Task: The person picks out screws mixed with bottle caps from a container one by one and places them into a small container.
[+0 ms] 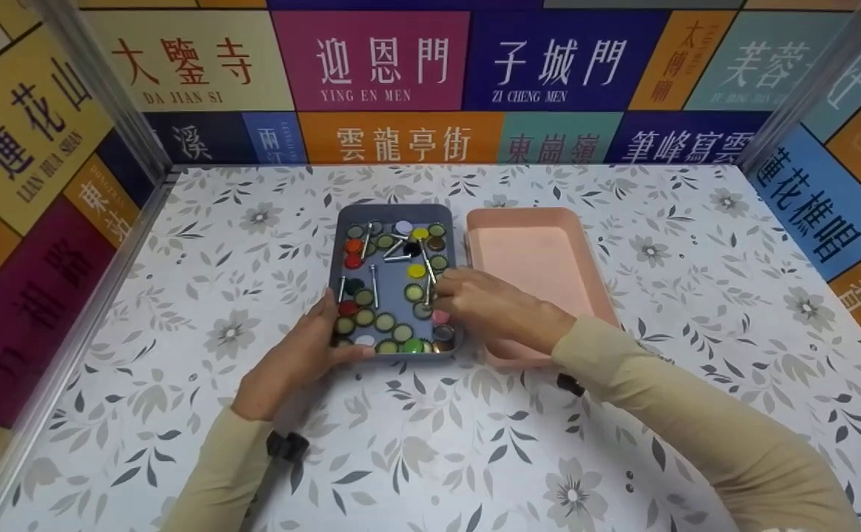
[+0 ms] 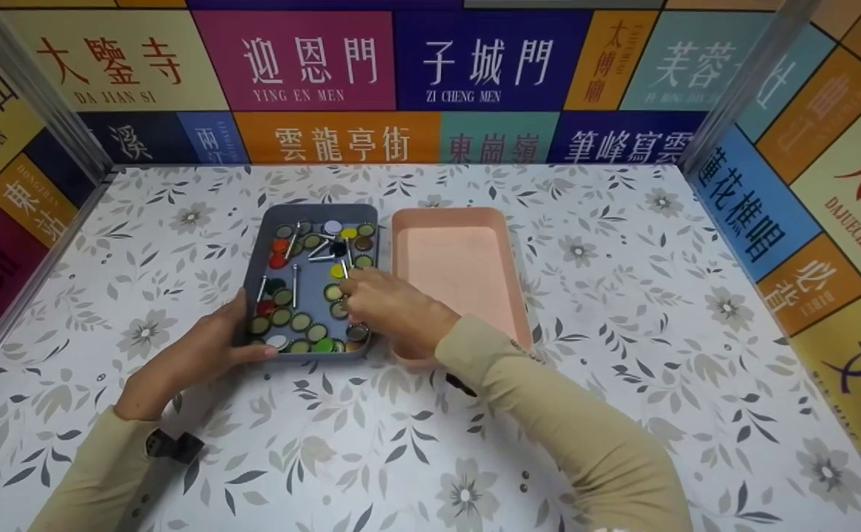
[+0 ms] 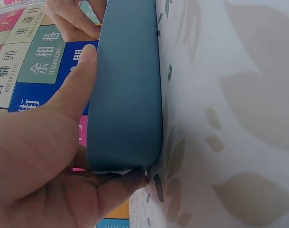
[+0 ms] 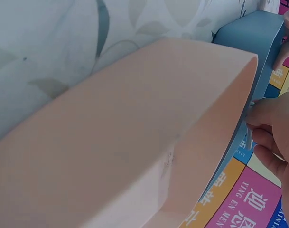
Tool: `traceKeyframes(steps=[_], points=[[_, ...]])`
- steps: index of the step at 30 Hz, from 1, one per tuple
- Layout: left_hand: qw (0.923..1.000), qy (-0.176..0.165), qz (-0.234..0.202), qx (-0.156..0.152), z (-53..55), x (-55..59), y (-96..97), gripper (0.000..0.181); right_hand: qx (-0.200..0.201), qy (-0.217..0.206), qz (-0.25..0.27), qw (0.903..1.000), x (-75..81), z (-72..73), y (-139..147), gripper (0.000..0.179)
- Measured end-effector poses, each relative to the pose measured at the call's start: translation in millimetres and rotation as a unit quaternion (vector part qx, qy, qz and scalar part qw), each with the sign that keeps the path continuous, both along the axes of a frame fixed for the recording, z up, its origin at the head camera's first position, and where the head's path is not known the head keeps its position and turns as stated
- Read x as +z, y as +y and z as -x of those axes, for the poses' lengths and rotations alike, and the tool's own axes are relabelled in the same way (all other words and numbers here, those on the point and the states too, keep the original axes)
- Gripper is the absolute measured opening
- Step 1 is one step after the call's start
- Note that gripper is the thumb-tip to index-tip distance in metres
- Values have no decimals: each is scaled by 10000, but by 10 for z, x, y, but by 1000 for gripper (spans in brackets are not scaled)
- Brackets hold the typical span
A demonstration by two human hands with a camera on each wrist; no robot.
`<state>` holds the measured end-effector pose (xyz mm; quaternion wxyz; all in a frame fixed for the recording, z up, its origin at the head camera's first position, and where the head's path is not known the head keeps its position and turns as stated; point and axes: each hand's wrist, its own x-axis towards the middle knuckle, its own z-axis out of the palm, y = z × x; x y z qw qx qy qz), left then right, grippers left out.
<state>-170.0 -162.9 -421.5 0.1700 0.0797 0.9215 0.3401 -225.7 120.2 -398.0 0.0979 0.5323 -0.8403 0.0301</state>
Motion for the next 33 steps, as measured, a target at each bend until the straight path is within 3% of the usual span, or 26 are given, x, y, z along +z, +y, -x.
traceKeyframes(steps=[8, 13, 23, 33], points=[[9996, -125, -241, 96, 14, -16, 18, 119, -109, -152, -4, 9998, 5, 32, -2, 8], [9996, -172, -215, 113, 5, -21, 5, 120, -135, -156, -84, 9998, 7, 53, 17, 18], [9997, -10, -223, 65, 3, -33, -8, 119, -19, 657, -558, 9963, 26, 108, 48, 30], [9997, -21, -226, 35, 20, -37, -17, 117, 287, 896, -145, 9955, 37, 168, 86, 16]])
